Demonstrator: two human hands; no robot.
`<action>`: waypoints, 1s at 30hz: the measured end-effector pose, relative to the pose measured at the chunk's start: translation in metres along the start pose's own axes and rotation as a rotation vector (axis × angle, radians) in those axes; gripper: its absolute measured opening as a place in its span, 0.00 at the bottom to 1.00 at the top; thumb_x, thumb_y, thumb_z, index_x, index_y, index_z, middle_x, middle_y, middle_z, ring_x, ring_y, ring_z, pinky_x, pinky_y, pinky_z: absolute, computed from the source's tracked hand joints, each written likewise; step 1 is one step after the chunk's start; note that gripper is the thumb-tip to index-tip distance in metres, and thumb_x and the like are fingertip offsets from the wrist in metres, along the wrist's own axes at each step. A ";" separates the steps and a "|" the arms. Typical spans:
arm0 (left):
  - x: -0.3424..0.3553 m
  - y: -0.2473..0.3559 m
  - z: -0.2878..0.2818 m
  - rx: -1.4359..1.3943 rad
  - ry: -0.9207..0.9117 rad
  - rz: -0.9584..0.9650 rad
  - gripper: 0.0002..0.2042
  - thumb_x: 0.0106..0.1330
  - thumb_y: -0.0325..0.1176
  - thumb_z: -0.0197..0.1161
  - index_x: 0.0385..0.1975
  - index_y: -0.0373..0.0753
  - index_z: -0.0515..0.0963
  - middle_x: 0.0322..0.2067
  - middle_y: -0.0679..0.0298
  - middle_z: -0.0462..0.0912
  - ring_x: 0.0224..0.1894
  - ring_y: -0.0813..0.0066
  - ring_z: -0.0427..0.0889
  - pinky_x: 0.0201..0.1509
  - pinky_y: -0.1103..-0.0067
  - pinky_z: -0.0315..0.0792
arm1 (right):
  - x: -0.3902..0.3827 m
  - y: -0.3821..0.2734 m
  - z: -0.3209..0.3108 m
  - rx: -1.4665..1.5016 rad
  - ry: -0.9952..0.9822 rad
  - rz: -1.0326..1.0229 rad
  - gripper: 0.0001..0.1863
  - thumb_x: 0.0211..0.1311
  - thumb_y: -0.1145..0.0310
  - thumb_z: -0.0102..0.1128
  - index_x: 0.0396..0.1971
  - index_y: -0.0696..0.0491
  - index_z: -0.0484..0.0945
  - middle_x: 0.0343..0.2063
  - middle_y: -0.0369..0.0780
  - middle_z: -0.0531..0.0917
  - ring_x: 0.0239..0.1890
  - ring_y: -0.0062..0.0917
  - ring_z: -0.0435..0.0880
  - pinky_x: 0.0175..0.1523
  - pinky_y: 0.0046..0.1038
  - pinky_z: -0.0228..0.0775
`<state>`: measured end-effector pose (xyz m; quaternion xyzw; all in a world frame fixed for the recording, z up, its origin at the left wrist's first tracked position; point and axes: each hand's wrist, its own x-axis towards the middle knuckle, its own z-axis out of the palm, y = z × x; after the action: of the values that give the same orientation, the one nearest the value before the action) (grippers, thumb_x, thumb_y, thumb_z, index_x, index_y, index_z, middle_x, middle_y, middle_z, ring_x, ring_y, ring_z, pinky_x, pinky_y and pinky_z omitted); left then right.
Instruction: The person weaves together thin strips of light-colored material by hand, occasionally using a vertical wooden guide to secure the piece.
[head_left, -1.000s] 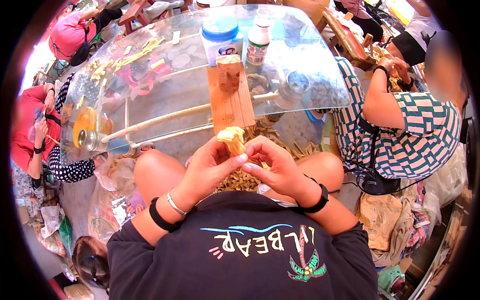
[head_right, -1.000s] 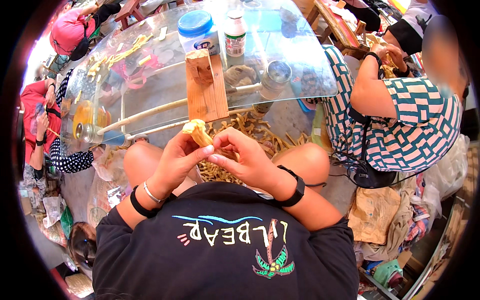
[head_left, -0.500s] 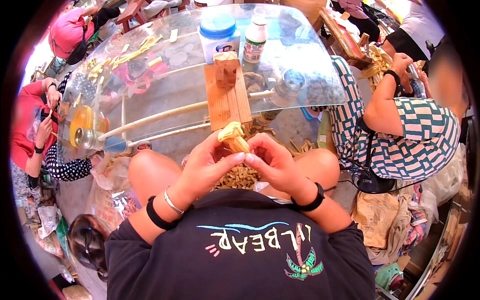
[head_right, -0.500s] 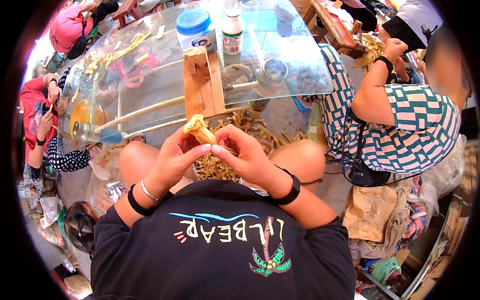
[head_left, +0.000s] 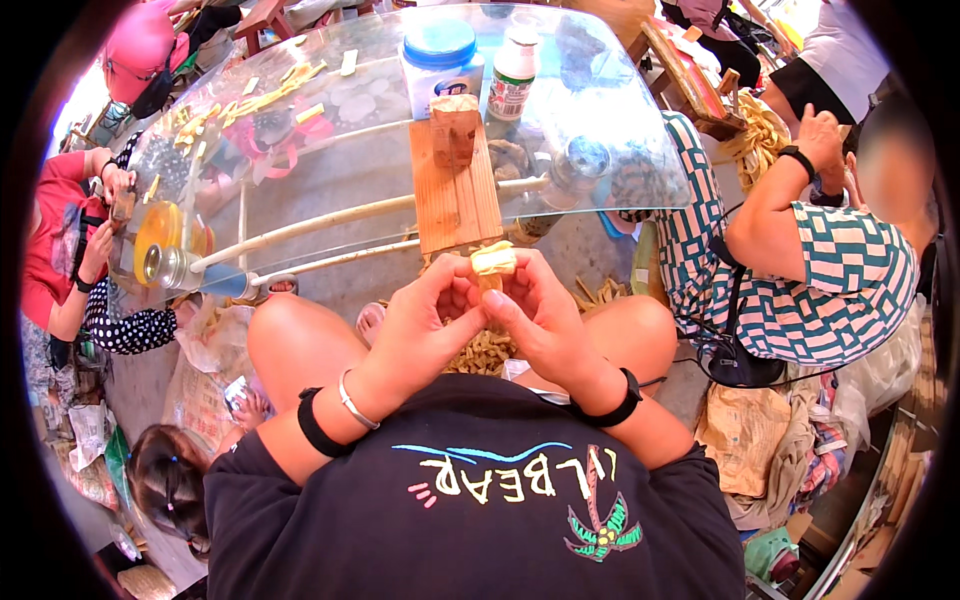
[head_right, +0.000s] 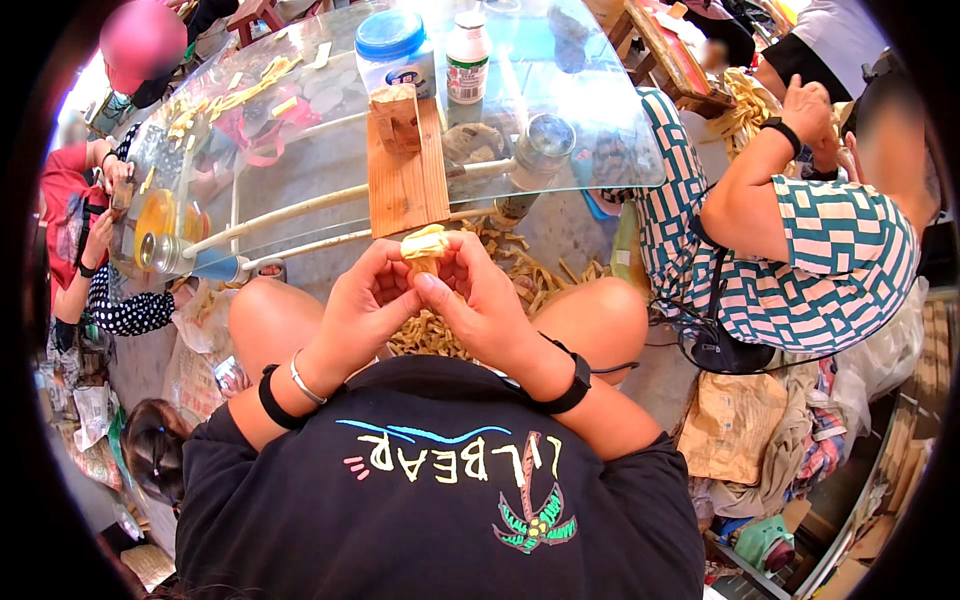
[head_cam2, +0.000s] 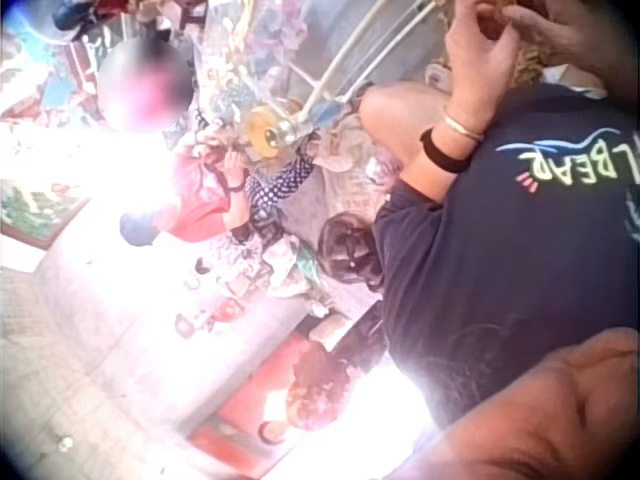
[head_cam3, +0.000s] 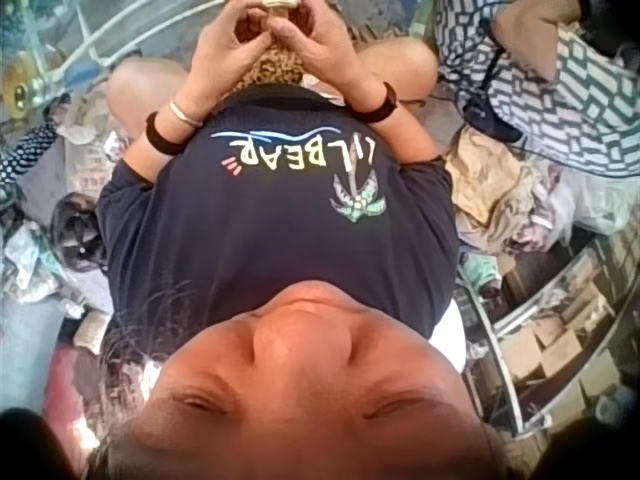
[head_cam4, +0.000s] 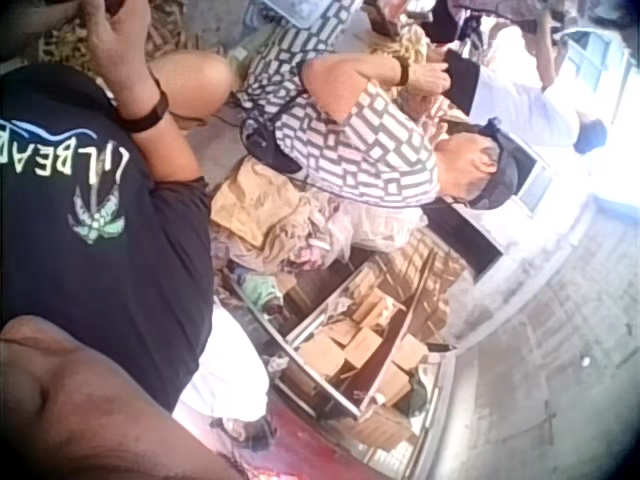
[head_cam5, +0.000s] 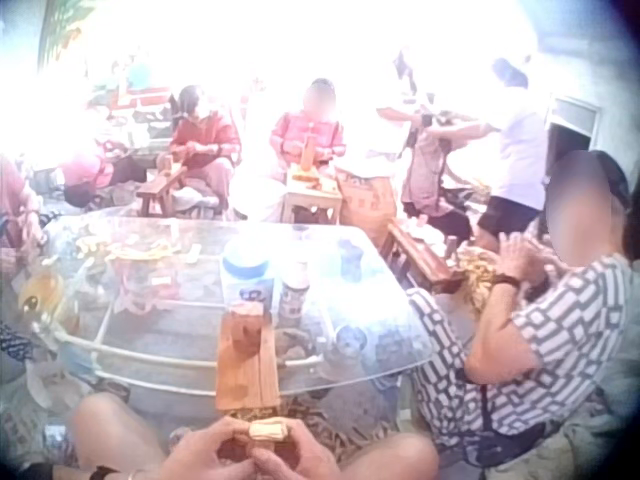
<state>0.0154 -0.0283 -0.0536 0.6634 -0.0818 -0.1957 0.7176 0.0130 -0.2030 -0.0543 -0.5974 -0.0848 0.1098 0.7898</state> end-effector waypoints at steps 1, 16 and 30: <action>-0.002 0.009 0.004 0.082 0.022 0.007 0.16 0.66 0.23 0.64 0.52 0.35 0.70 0.40 0.67 0.79 0.43 0.83 0.79 0.47 0.82 0.74 | 0.000 -0.001 0.000 -0.018 0.005 0.003 0.12 0.70 0.72 0.57 0.49 0.57 0.70 0.37 0.33 0.76 0.40 0.15 0.75 0.48 0.22 0.71; -0.007 0.025 -0.013 -0.186 -0.013 0.025 0.14 0.70 0.28 0.60 0.54 0.31 0.76 0.46 0.61 0.80 0.50 0.73 0.80 0.54 0.77 0.75 | -0.009 -0.009 -0.004 -0.426 -0.047 -0.271 0.13 0.58 0.75 0.69 0.39 0.58 0.74 0.30 0.39 0.74 0.28 0.22 0.73 0.34 0.23 0.67; -0.008 0.024 -0.011 -0.102 -0.017 0.178 0.07 0.68 0.23 0.62 0.44 0.34 0.77 0.40 0.64 0.79 0.43 0.77 0.80 0.46 0.81 0.76 | -0.010 -0.012 -0.010 0.204 -0.226 0.164 0.09 0.71 0.70 0.56 0.46 0.54 0.69 0.33 0.30 0.72 0.33 0.10 0.69 0.37 0.16 0.63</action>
<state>0.0165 -0.0136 -0.0301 0.6145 -0.1367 -0.1408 0.7641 0.0066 -0.2186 -0.0452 -0.5028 -0.1125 0.2483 0.8203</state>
